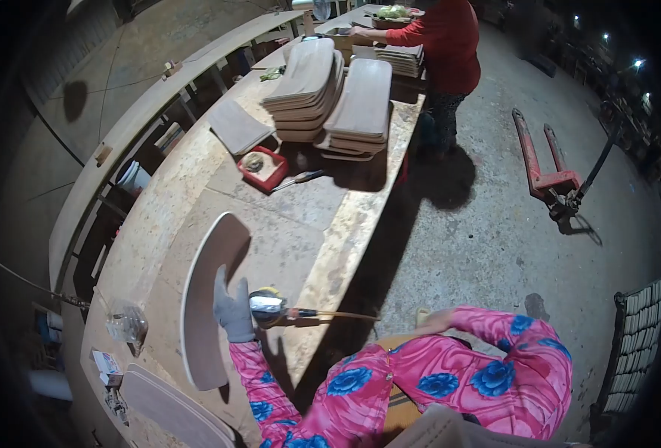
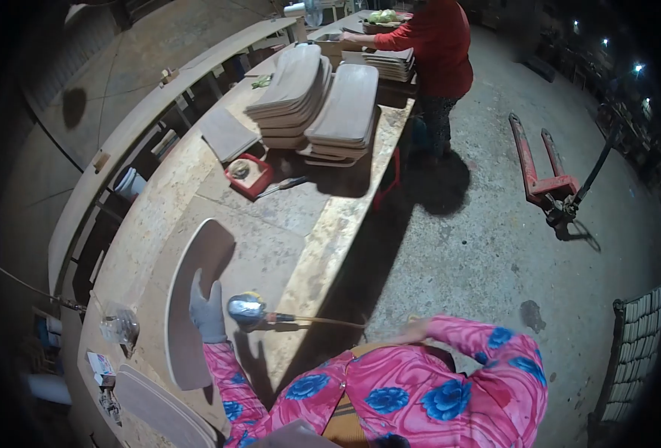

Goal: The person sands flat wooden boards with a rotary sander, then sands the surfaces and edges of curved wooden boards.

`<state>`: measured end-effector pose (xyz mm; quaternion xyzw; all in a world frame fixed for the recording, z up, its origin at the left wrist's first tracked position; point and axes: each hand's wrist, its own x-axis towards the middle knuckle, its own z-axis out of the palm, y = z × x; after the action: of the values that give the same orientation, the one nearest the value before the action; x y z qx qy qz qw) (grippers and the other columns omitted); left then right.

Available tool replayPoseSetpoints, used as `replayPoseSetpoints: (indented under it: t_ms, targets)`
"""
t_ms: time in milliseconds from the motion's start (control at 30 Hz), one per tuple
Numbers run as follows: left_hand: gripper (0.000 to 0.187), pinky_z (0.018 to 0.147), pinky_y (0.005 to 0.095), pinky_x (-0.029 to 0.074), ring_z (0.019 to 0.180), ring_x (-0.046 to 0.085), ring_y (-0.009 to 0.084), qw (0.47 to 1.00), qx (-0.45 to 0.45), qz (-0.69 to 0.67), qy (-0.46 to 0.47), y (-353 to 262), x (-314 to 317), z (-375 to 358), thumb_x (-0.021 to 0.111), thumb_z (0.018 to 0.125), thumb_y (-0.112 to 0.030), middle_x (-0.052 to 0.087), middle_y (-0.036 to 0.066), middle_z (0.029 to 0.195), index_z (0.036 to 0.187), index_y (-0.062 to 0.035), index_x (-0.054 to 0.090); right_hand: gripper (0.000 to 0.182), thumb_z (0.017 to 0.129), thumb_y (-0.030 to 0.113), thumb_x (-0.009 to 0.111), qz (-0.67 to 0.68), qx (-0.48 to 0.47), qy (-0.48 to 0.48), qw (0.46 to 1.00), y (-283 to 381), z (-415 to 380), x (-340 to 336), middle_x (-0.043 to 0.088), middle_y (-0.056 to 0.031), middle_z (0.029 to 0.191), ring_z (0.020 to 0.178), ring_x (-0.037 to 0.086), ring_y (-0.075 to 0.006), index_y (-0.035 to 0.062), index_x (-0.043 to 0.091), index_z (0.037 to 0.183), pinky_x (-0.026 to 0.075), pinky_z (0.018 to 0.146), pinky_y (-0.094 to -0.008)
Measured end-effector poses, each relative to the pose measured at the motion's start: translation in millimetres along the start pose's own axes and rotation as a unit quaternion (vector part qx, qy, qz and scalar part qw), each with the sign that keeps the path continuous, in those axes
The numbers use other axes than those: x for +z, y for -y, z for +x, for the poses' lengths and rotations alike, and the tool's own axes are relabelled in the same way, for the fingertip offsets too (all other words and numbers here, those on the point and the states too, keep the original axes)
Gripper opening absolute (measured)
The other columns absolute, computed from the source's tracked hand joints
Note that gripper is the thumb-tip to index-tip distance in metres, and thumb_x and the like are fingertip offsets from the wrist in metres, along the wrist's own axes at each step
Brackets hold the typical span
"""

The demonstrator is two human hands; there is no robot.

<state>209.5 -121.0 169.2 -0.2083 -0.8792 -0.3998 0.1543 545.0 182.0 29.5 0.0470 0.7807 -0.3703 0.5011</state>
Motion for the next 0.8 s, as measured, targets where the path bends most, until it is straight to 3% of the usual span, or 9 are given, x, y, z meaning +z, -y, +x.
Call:
replayPoseSetpoints:
  t_ms: [100,167,267,333,567,600,633,667,800]
  targets:
    - [0.05,0.096,0.0341,0.042,0.116,0.055,0.0285,0.995,0.004,-0.076,0.066,-64.8,71.3,-7.9,0.065,0.082,-0.022,0.057,0.017,0.125,0.125,-0.0015,0.053,0.059,0.092,0.056,0.038,0.133,-0.031,-0.042,0.99,-88.8,-52.9,-13.1,0.055,-0.0151,0.127,0.118,0.051,-0.0315,0.0107,0.055,0.125,0.039,0.098,-0.0434]
    - [0.05,0.096,0.0342,0.043,0.115,0.055,0.0286,0.995,0.008,-0.06,0.083,-122.6,120.3,-18.5,0.065,0.082,-0.024,0.057,0.017,0.126,0.126,-0.002,0.053,0.057,0.092,0.055,0.039,0.253,-0.062,-0.089,0.961,-230.5,-109.9,92.5,0.056,-0.0144,0.126,0.115,0.052,-0.0306,0.0117,0.054,0.127,0.041,0.096,-0.0433]
    - [0.056,0.097,0.0377,0.042,0.115,0.055,0.0307,0.931,0.066,-0.034,0.357,-174.4,189.6,-38.8,0.06,0.084,-0.04,0.057,0.018,0.124,0.126,-0.0036,0.053,0.055,0.092,0.053,0.041,0.447,-0.111,-0.152,0.875,-269.6,-135.5,93.1,0.057,-0.0133,0.123,0.11,0.055,-0.0293,0.0134,0.051,0.129,0.043,0.093,-0.0432]
    - [0.059,0.098,0.0384,0.041,0.115,0.054,0.0308,0.833,0.067,-0.014,0.549,-197.9,236.4,-48.9,0.058,0.084,-0.044,0.058,0.018,0.123,0.126,-0.0033,0.053,0.054,0.093,0.052,0.042,0.563,-0.131,-0.191,0.794,-282.9,-155.5,91.9,0.058,-0.0126,0.122,0.107,0.056,-0.0285,0.0144,0.05,0.13,0.045,0.091,-0.0431]
    - [0.06,0.096,0.0415,0.041,0.116,0.053,0.0332,0.794,0.163,0.042,0.584,-301.8,321.9,-32.1,0.055,0.084,-0.048,0.056,0.017,0.124,0.127,-0.0062,0.052,0.052,0.093,0.048,0.046,0.853,-0.186,-0.297,0.387,-314.4,-181.3,75.8,0.061,-0.0102,0.117,0.097,0.062,-0.0255,0.0182,0.045,0.136,0.05,0.085,-0.0427]
    - [0.059,0.096,0.042,0.041,0.115,0.053,0.0332,0.798,0.177,0.039,0.575,-309.8,332.7,-26.2,0.055,0.084,-0.047,0.056,0.017,0.124,0.127,-0.0063,0.051,0.058,0.094,0.048,0.043,0.793,-0.2,-0.382,0.431,-328.7,-199.9,27.0,0.059,-0.0134,0.118,0.098,0.062,-0.0261,0.0157,0.034,0.142,0.049,0.087,-0.0429]
    - [0.061,0.097,0.0405,0.041,0.116,0.053,0.0337,0.801,0.176,0.037,0.571,-320.2,340.7,-19.6,0.055,0.085,-0.047,0.056,0.018,0.125,0.127,-0.0043,0.051,0.057,0.095,0.047,0.042,0.7,-0.146,-0.438,0.545,-330.4,-228.2,-27.5,0.059,-0.01,0.117,0.104,0.058,-0.0224,0.0136,0.037,0.14,0.047,0.09,-0.0399]
    - [0.062,0.098,0.0391,0.041,0.116,0.052,0.0342,0.805,0.175,0.034,0.566,-330.6,348.7,-12.5,0.056,0.085,-0.048,0.055,0.019,0.125,0.127,-0.0024,0.051,0.055,0.095,0.046,0.043,0.643,-0.145,-0.482,0.577,-326.6,-242.6,-79.2,0.058,-0.007,0.115,0.108,0.055,-0.0184,0.0125,0.041,0.138,0.043,0.092,-0.0356]
    - [0.063,0.099,0.0378,0.04,0.118,0.052,0.0331,0.812,0.163,0.018,0.56,-343.8,384.3,17.9,0.056,0.086,-0.048,0.055,0.019,0.126,0.127,-0.0008,0.051,0.057,0.087,0.047,0.051,0.379,-0.428,-0.463,0.677,-227.6,-299.6,-249.6,0.053,-0.0069,0.119,0.112,0.05,-0.0189,0.0037,0.054,0.124,0.037,0.097,-0.0342]
